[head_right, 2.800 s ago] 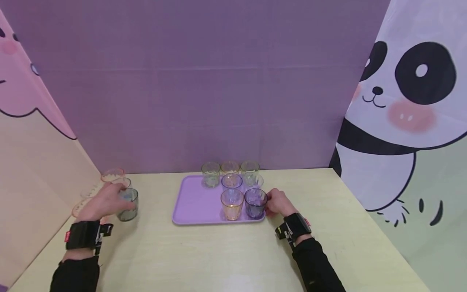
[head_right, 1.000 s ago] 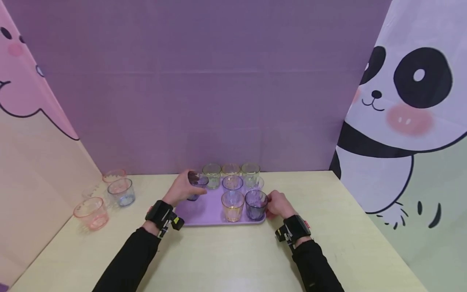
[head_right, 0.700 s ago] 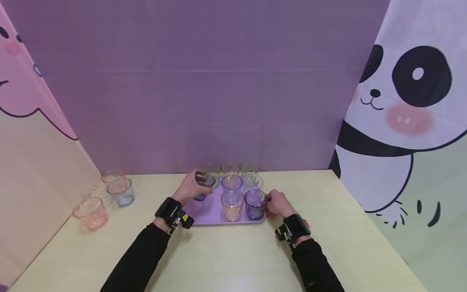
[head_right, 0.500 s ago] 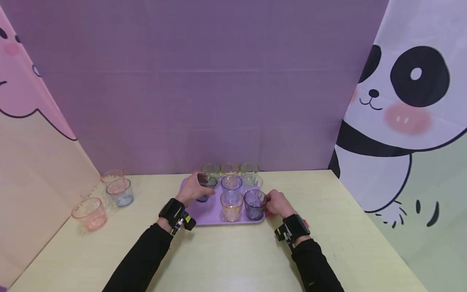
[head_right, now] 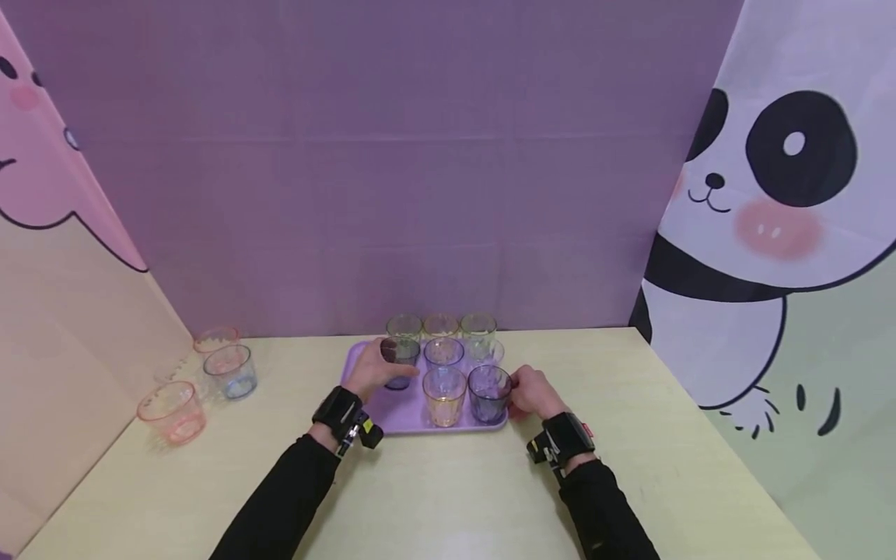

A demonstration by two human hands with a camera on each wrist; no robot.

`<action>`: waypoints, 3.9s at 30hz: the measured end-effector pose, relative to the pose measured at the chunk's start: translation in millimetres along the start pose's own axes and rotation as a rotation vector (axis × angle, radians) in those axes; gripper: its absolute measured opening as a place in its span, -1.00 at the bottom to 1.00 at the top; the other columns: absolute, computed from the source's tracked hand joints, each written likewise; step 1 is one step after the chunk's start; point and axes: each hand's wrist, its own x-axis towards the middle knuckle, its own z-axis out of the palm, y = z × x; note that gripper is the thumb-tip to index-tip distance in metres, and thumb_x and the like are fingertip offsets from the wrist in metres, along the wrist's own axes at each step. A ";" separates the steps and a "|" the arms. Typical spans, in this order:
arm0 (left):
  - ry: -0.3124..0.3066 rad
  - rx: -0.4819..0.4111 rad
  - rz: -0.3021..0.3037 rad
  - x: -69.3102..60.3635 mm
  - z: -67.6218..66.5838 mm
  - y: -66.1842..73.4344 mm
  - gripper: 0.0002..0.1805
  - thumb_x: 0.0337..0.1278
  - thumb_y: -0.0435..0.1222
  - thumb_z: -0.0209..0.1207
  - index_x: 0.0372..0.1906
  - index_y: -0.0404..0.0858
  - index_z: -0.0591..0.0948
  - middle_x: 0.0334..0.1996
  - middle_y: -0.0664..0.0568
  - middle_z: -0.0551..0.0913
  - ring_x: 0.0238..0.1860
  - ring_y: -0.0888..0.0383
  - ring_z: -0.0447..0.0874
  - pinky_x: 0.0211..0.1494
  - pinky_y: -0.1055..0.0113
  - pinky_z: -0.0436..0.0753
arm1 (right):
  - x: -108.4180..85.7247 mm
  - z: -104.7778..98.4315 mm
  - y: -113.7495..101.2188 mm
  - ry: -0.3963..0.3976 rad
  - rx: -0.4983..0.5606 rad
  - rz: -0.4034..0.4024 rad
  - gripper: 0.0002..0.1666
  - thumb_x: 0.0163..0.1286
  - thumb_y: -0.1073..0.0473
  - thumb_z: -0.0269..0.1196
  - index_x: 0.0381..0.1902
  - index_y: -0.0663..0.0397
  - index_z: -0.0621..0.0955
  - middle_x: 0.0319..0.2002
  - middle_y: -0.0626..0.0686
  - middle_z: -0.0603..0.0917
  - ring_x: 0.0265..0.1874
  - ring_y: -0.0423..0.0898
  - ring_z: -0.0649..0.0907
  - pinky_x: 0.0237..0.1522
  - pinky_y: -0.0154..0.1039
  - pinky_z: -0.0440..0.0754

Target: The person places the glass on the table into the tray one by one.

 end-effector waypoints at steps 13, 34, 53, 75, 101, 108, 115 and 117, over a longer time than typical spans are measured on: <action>-0.096 -0.061 0.040 -2.7 -6.1 -11.4 -0.09 -0.59 -0.23 0.54 0.12 -0.34 0.41 -0.02 -0.21 0.53 0.02 -0.10 0.47 0.11 0.07 0.40 | 1.7 0.6 1.3 0.007 -0.002 -0.016 -0.91 0.12 0.46 0.17 -0.41 0.28 0.60 -0.59 0.11 0.63 -0.69 -0.05 0.62 -0.64 -0.20 0.61; -0.127 -0.071 0.061 2.1 2.0 -15.8 -0.19 -0.52 -0.31 0.51 0.08 -0.35 0.45 -0.01 -0.21 0.54 0.05 -0.13 0.45 0.17 0.03 0.34 | 0.7 0.8 -0.1 -0.007 -0.014 -0.006 -0.79 0.08 0.54 0.08 -0.35 0.33 0.59 -0.59 0.11 0.61 -0.67 -0.05 0.62 -0.63 -0.21 0.61; -0.176 -0.013 0.099 -0.7 -2.9 -19.9 -0.19 -0.49 -0.45 0.44 0.12 -0.41 0.39 0.03 -0.24 0.50 0.09 -0.15 0.41 0.22 0.00 0.28 | -0.1 3.4 1.9 -0.011 -0.018 -0.003 -0.79 0.05 0.55 0.07 -0.39 0.31 0.59 -0.58 0.12 0.62 -0.68 -0.05 0.62 -0.63 -0.21 0.60; 0.324 0.404 0.119 -1.0 -130.3 -36.0 -0.62 0.05 -0.27 0.15 -0.07 -0.47 0.54 -0.15 -0.35 0.57 -0.09 -0.23 0.50 -0.02 -0.03 0.44 | 0.0 2.1 -2.8 0.019 -0.040 -0.008 -0.87 0.12 0.49 0.13 -0.37 0.31 0.59 -0.59 0.12 0.62 -0.69 -0.04 0.62 -0.63 -0.21 0.60; 0.386 0.689 -0.111 -18.5 -198.3 -75.4 -0.32 -0.20 -0.17 0.32 0.00 -0.47 0.32 -0.03 -0.59 0.36 0.06 -0.52 0.18 -0.05 -0.34 0.24 | -0.5 0.8 -2.5 0.004 -0.056 -0.014 -0.79 0.07 0.53 0.09 -0.34 0.30 0.59 -0.57 0.10 0.62 -0.67 -0.06 0.62 -0.61 -0.23 0.60; 0.395 0.735 -0.124 -18.1 -198.1 -77.5 -0.36 -0.22 -0.24 0.33 0.04 -0.38 0.35 -0.08 -0.55 0.40 0.02 -0.49 0.17 -0.05 -0.34 0.14 | 0.3 1.5 -1.3 0.014 -0.047 -0.010 -0.77 0.06 0.54 0.08 -0.34 0.31 0.60 -0.57 0.11 0.62 -0.68 -0.06 0.62 -0.62 -0.22 0.60; 0.383 0.772 -0.138 -13.4 -199.9 -87.4 -0.42 -0.24 -0.18 0.34 -0.05 -0.39 0.45 -0.07 -0.49 0.42 0.06 -0.48 0.12 -0.01 -0.37 0.07 | 0.7 1.1 0.1 0.011 -0.046 -0.002 -0.74 0.05 0.55 0.06 -0.31 0.32 0.59 -0.56 0.12 0.63 -0.67 -0.06 0.62 -0.62 -0.23 0.61; 0.379 0.764 -0.122 -12.2 -200.0 -89.4 -0.38 -0.23 -0.19 0.34 -0.01 -0.40 0.42 -0.08 -0.49 0.43 0.07 -0.48 0.11 -0.02 -0.37 0.07 | 0.2 0.8 -0.2 0.012 -0.049 -0.004 -0.77 0.07 0.53 0.07 -0.32 0.31 0.59 -0.56 0.12 0.63 -0.67 -0.06 0.62 -0.62 -0.22 0.61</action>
